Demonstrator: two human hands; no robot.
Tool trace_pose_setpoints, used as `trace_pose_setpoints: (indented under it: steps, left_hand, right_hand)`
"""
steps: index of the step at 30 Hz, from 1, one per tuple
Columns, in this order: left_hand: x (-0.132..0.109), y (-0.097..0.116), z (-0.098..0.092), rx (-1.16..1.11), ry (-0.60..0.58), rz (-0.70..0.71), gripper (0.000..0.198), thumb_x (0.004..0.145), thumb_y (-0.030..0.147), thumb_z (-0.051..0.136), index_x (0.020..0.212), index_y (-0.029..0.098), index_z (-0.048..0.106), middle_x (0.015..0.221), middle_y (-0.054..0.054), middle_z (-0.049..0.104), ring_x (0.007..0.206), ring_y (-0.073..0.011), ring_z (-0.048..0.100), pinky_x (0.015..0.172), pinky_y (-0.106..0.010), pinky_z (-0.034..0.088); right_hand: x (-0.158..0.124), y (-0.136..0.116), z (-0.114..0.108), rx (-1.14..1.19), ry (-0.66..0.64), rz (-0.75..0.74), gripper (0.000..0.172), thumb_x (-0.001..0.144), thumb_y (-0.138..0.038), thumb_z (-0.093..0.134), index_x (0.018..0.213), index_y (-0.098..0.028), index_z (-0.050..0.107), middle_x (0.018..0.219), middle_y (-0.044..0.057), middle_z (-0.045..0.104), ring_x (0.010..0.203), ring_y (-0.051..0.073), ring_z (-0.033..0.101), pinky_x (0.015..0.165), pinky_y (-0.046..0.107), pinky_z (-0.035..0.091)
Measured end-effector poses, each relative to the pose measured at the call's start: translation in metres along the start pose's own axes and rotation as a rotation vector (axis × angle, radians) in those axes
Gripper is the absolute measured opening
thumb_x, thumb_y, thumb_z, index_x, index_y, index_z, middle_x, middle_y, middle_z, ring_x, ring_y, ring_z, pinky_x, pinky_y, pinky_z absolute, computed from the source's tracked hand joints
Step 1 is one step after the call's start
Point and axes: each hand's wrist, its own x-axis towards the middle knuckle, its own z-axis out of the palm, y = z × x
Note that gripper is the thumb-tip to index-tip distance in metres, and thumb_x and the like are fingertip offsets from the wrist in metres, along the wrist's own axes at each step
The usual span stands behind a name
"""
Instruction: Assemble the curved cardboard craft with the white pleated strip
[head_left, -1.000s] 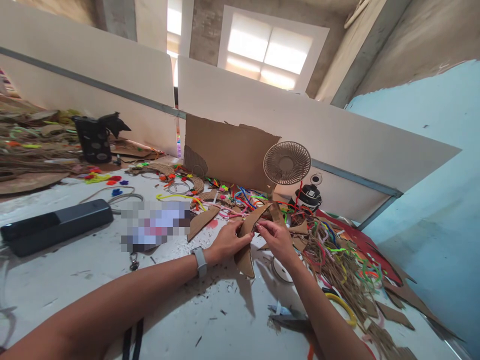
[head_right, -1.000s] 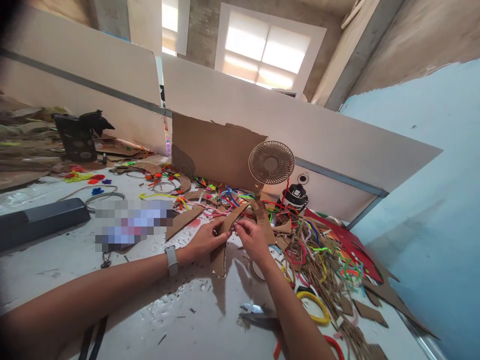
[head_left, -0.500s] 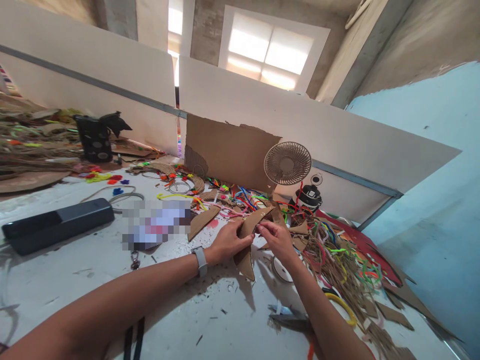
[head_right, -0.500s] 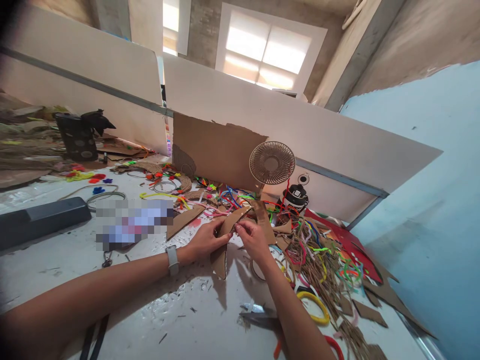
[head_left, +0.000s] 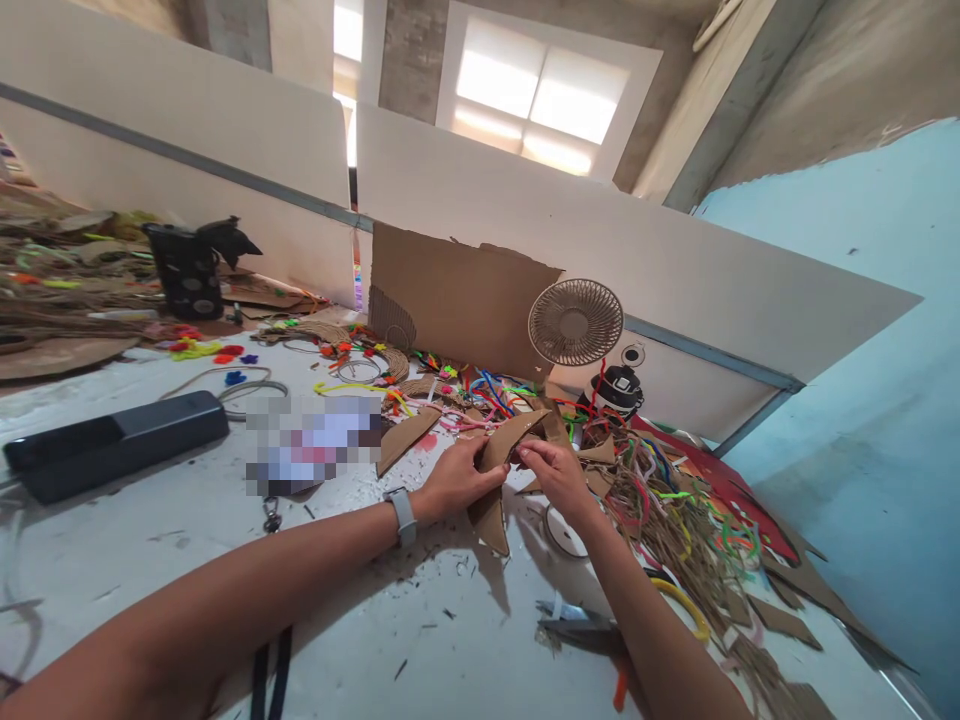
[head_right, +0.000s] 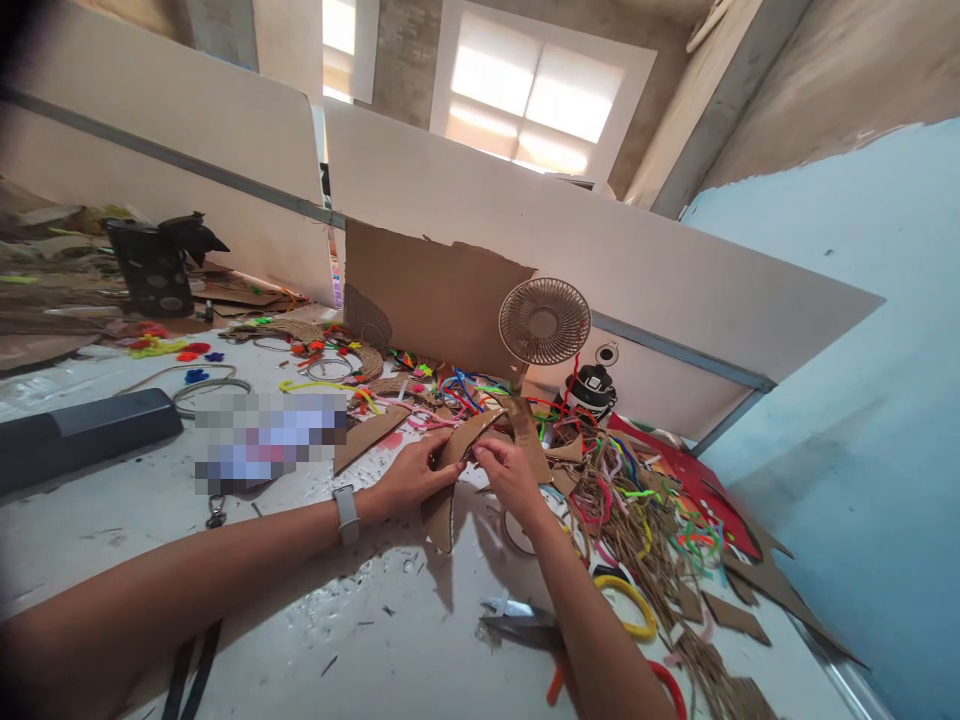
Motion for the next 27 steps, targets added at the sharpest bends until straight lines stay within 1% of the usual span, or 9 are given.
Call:
trace_pose_setpoints:
  steps: [5, 9, 16, 22, 27]
  left_hand:
    - [-0.0002, 0.0005, -0.001, 0.039, -0.003, 0.03, 0.033, 0.072, 0.038, 0.056, 0.096, 0.017, 0.062, 0.089, -0.005, 0.064, 0.083, -0.0197, 0.057, 0.075, -0.029, 0.044]
    - [0.0003, 0.0, -0.0007, 0.051, -0.009, 0.053, 0.034, 0.072, 0.039, 0.055, 0.095, 0.015, 0.061, 0.09, -0.006, 0.064, 0.08, -0.0189, 0.057, 0.073, -0.028, 0.044]
    - [-0.0004, -0.0008, -0.0001, 0.077, -0.001, 0.056, 0.032, 0.07, 0.038, 0.056, 0.092, 0.015, 0.061, 0.085, -0.005, 0.063, 0.077, -0.0182, 0.056, 0.071, -0.027, 0.043]
    - [-0.0009, -0.0019, -0.0004, 0.061, -0.027, 0.063, 0.034, 0.071, 0.038, 0.056, 0.096, 0.017, 0.061, 0.089, -0.005, 0.064, 0.08, -0.019, 0.057, 0.073, -0.028, 0.043]
    - [-0.0005, -0.0015, -0.0002, 0.051, -0.029, 0.035, 0.036, 0.07, 0.037, 0.057, 0.099, 0.016, 0.061, 0.091, -0.006, 0.065, 0.081, -0.0199, 0.057, 0.075, -0.029, 0.044]
  right_hand:
    - [0.0001, 0.0021, -0.0044, 0.054, -0.04, 0.028, 0.021, 0.076, -0.032, 0.052, 0.072, -0.016, 0.065, 0.072, 0.003, 0.063, 0.07, 0.016, 0.056, 0.068, 0.028, 0.044]
    - [0.0003, 0.0035, -0.0062, 0.109, -0.066, 0.077, 0.022, 0.074, -0.032, 0.054, 0.074, -0.014, 0.067, 0.072, 0.004, 0.065, 0.07, 0.016, 0.058, 0.069, 0.03, 0.045]
    - [0.0005, 0.0076, -0.0063, 0.155, -0.048, 0.113, 0.025, 0.071, -0.037, 0.059, 0.073, -0.014, 0.067, 0.071, 0.004, 0.066, 0.068, 0.016, 0.06, 0.069, 0.03, 0.047]
    - [0.0, 0.0081, -0.0052, 0.2, -0.036, 0.131, 0.028, 0.069, -0.041, 0.061, 0.073, -0.014, 0.067, 0.069, 0.004, 0.066, 0.066, 0.016, 0.061, 0.07, 0.032, 0.048]
    - [-0.0029, 0.0017, -0.0051, 0.242, -0.054, 0.136, 0.029, 0.07, -0.041, 0.059, 0.072, -0.013, 0.067, 0.072, 0.005, 0.068, 0.07, 0.017, 0.062, 0.071, 0.033, 0.049]
